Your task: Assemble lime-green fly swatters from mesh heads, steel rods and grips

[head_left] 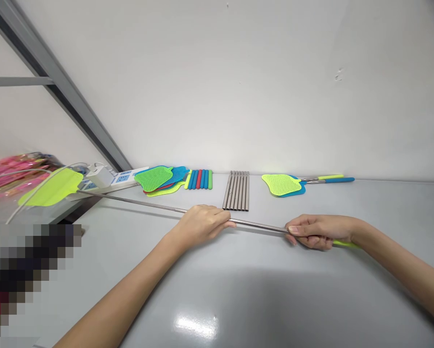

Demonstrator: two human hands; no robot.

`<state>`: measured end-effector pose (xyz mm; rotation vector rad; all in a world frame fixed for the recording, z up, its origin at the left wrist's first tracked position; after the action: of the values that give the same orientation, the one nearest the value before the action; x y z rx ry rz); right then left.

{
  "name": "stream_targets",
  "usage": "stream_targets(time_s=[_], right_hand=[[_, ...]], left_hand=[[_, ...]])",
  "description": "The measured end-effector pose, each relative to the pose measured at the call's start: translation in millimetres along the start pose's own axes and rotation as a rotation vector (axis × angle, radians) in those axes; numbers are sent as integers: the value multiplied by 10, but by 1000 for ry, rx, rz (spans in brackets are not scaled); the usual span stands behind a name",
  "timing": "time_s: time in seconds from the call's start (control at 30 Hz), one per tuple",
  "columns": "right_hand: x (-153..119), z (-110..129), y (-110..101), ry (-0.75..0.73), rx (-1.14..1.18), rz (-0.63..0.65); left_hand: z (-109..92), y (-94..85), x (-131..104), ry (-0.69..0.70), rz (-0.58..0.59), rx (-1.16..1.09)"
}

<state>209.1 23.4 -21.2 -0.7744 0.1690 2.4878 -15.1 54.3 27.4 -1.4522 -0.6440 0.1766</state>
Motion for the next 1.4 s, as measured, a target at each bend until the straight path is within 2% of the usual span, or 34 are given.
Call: stream_targets(time_s=[0.27,0.5,0.9,1.13,1.4], right_hand=[[-15,5,-5,-4,0,2],[-16,-14,-29,-11,8,10],[-10,-36,-67,2,27,11],[-37,-114,-188,-1,92,-1],[-31,-96,-145,-24,96,-43]], left_hand=[[22,-1,-15,-24,18,12],[6,-38,-2,6,-17,36],[3,-60,-3,14,-8,66],[124,-113,-31,-63,-68,62],[140,-50,-44,-149,-30,21]])
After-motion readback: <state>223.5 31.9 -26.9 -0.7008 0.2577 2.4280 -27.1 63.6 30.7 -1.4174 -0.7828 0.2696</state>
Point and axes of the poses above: each hand's wrist, its own x-axis towards the middle knuckle, its own y-axis out of the palm, z = x × y, the point moved 5 cm from there along x, towards the middle knuckle, and after that the axes turned 10 degrees about -x, right-handed, at the moved point
